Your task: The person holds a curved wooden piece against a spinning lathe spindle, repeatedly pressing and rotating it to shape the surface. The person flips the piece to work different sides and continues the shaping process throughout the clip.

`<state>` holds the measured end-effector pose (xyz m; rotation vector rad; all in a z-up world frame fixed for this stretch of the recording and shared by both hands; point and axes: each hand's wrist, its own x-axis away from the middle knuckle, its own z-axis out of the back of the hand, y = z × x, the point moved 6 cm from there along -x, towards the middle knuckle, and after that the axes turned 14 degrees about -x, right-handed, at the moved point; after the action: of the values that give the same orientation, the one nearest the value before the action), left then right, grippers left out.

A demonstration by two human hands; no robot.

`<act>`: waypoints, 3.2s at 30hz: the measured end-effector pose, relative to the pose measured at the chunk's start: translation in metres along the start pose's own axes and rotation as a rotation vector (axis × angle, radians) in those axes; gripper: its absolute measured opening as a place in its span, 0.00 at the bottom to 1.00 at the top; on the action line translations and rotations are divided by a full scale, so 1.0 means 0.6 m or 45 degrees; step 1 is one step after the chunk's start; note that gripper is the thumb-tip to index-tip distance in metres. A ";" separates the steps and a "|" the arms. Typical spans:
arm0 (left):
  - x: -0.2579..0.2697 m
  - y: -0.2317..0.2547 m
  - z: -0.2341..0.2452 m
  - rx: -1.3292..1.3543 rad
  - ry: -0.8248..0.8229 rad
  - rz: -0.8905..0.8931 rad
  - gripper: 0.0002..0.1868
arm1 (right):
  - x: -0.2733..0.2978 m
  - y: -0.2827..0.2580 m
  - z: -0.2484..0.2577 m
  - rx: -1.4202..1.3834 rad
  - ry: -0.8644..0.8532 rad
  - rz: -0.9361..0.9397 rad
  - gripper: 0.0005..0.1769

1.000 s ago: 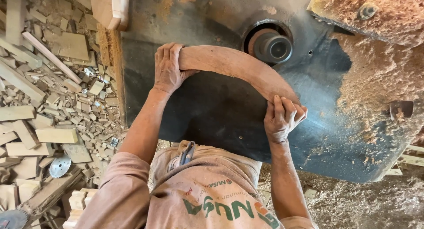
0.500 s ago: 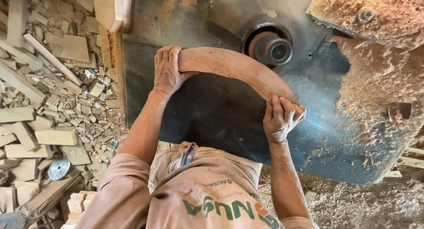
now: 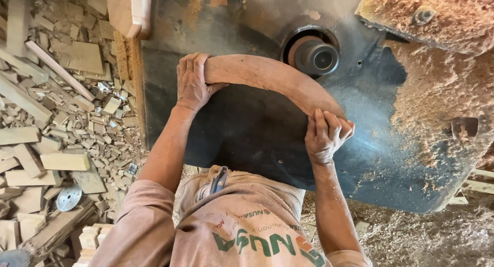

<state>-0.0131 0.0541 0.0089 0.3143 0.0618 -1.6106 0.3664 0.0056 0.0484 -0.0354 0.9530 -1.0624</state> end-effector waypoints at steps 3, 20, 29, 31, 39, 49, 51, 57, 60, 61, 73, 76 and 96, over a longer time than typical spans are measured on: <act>0.002 -0.003 -0.002 -0.006 0.007 0.002 0.45 | 0.009 0.004 -0.003 -0.004 -0.006 0.000 0.10; -0.001 -0.006 0.004 -0.005 -0.027 0.028 0.45 | 0.010 0.005 -0.012 -0.015 -0.008 0.003 0.10; 0.004 -0.012 0.005 -0.013 -0.026 0.037 0.45 | 0.002 0.001 -0.014 -0.028 -0.001 0.023 0.09; 0.004 -0.013 0.005 -0.018 -0.032 0.034 0.45 | 0.002 0.001 -0.015 -0.033 -0.004 0.029 0.09; 0.009 -0.023 0.000 0.000 -0.038 0.058 0.46 | 0.002 0.000 -0.021 -0.020 0.009 0.014 0.10; 0.014 -0.030 -0.003 -0.003 -0.050 0.071 0.46 | 0.002 0.001 -0.026 -0.029 0.018 0.004 0.09; 0.014 -0.032 -0.004 0.006 -0.061 0.071 0.46 | -0.002 -0.001 -0.026 -0.017 0.000 0.011 0.10; 0.012 -0.033 0.002 -0.008 -0.047 0.071 0.46 | -0.015 -0.009 -0.026 -0.039 -0.012 -0.003 0.10; 0.013 -0.034 0.004 -0.008 -0.027 0.065 0.47 | -0.004 -0.001 -0.031 -0.048 -0.006 0.016 0.10; 0.013 -0.034 0.004 -0.008 -0.026 0.064 0.47 | -0.006 -0.003 -0.031 -0.047 -0.004 0.016 0.10; 0.017 -0.044 0.010 0.039 -0.059 0.107 0.46 | -0.013 -0.007 -0.040 -0.040 -0.029 0.020 0.10; 0.025 -0.052 0.021 0.044 -0.058 0.133 0.46 | -0.015 -0.012 -0.047 -0.052 -0.037 -0.010 0.11; 0.188 -0.006 0.185 -0.111 0.536 0.060 0.34 | 0.052 -0.033 0.049 -0.680 -0.416 -0.596 0.36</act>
<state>-0.0383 -0.0806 0.0881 0.5786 0.4420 -1.4686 0.3762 -0.0398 0.0553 -0.8826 0.9234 -1.1498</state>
